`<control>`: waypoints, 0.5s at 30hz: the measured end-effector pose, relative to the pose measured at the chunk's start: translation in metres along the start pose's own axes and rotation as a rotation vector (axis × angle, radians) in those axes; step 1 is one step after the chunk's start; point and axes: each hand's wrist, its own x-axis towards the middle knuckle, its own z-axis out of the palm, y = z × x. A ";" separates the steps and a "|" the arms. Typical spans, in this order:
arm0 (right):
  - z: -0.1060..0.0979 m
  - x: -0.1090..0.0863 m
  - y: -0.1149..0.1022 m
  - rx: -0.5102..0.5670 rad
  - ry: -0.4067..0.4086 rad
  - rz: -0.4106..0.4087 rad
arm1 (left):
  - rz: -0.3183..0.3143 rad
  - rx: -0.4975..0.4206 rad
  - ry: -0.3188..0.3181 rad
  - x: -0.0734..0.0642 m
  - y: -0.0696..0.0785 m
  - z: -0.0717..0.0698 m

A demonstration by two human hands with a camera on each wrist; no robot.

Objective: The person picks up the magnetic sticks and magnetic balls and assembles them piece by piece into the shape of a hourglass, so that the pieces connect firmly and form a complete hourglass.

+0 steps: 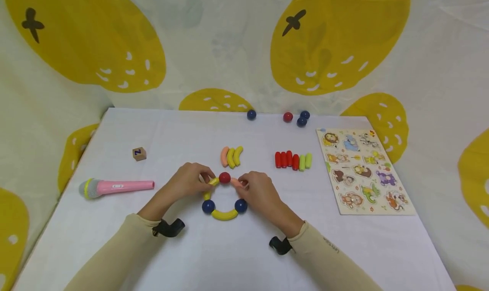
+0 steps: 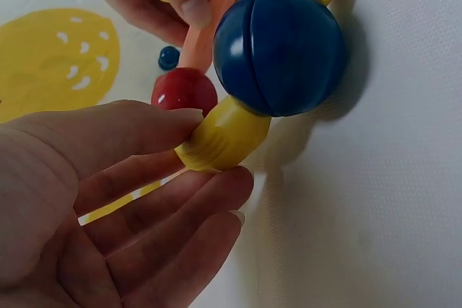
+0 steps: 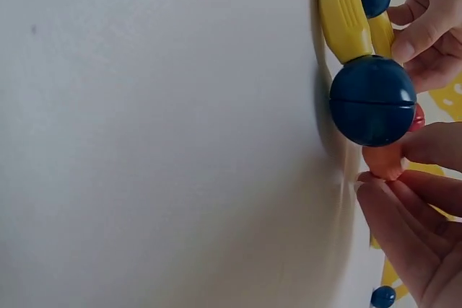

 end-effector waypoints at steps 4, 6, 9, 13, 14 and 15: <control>0.000 0.001 0.003 0.051 0.005 0.006 | -0.002 0.000 -0.003 0.000 0.001 -0.001; 0.000 0.001 0.005 0.069 0.008 0.004 | -0.005 -0.002 -0.002 0.000 0.002 -0.001; 0.000 0.002 0.007 0.076 0.009 -0.006 | -0.008 -0.006 -0.005 0.000 0.002 -0.001; 0.000 0.003 0.008 0.071 0.007 -0.018 | -0.010 -0.009 -0.010 0.000 0.002 -0.001; 0.000 0.003 0.009 0.071 0.006 -0.018 | -0.009 -0.011 -0.010 0.000 0.002 -0.001; 0.000 0.003 0.009 0.070 0.006 -0.021 | -0.010 -0.014 -0.011 0.000 0.001 -0.001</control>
